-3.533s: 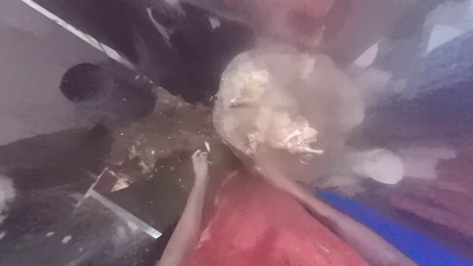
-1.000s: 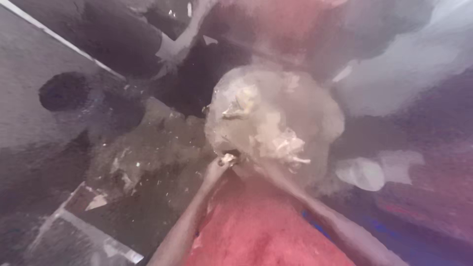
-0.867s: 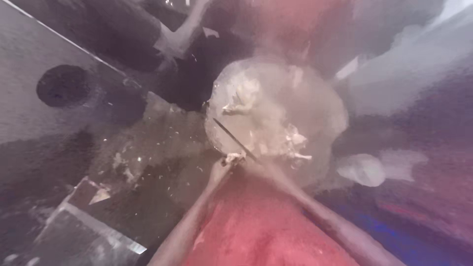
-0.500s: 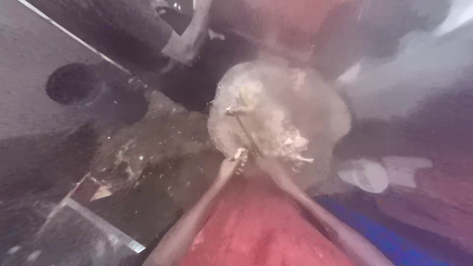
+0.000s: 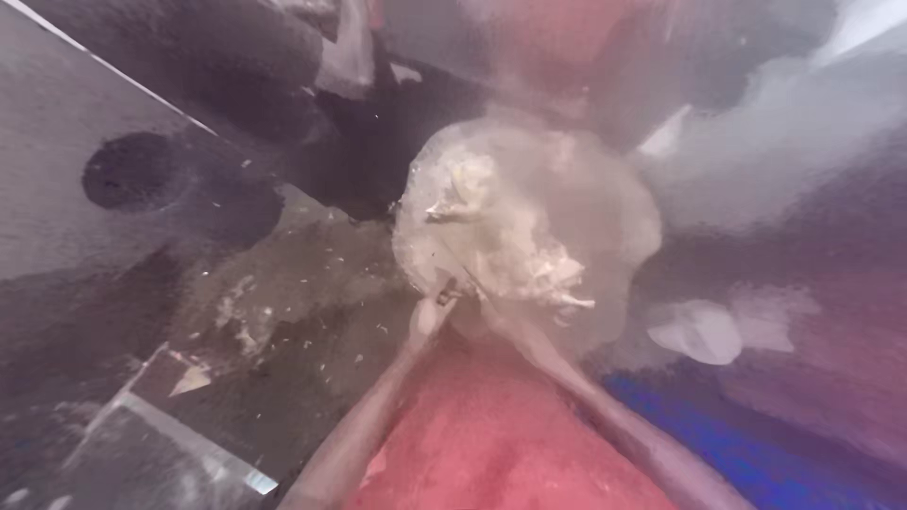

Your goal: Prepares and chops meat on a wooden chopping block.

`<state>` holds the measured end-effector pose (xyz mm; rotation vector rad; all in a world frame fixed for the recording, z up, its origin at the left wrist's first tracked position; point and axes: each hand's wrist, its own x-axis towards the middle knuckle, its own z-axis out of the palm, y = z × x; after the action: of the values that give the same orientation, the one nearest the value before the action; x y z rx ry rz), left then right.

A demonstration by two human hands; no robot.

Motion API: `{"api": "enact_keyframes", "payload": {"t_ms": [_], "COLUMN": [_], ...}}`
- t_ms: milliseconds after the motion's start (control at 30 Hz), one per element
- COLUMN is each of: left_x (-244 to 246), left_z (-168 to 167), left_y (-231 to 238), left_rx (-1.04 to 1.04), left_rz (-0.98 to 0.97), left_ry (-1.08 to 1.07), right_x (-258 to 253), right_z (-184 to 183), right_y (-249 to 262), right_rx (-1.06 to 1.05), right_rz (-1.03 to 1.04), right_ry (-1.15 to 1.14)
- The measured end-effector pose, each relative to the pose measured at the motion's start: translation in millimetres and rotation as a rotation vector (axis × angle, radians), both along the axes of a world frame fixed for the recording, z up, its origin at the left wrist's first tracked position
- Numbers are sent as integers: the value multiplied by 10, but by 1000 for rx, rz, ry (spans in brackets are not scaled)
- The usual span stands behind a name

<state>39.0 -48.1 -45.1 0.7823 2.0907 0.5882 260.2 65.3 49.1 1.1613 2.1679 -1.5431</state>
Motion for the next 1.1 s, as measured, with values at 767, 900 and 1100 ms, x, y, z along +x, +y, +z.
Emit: {"api": "enact_keyframes", "payload": {"t_ms": [767,900,1100], "left_x": [556,603,-333], "left_z": [135,40,400], "left_y": [-359,303,1348], "left_rx": [210,271,400], "left_rz": [-281,-596,-324], "left_ry": [-156,-152,66], "right_x": [102,344,792], "right_z": [-793,-776,-280], "right_y": [-250,-93,-23], "right_rx": [-447,-403,26], "right_rz": [-182,-509,-278], "right_ry": [207,230,101]}}
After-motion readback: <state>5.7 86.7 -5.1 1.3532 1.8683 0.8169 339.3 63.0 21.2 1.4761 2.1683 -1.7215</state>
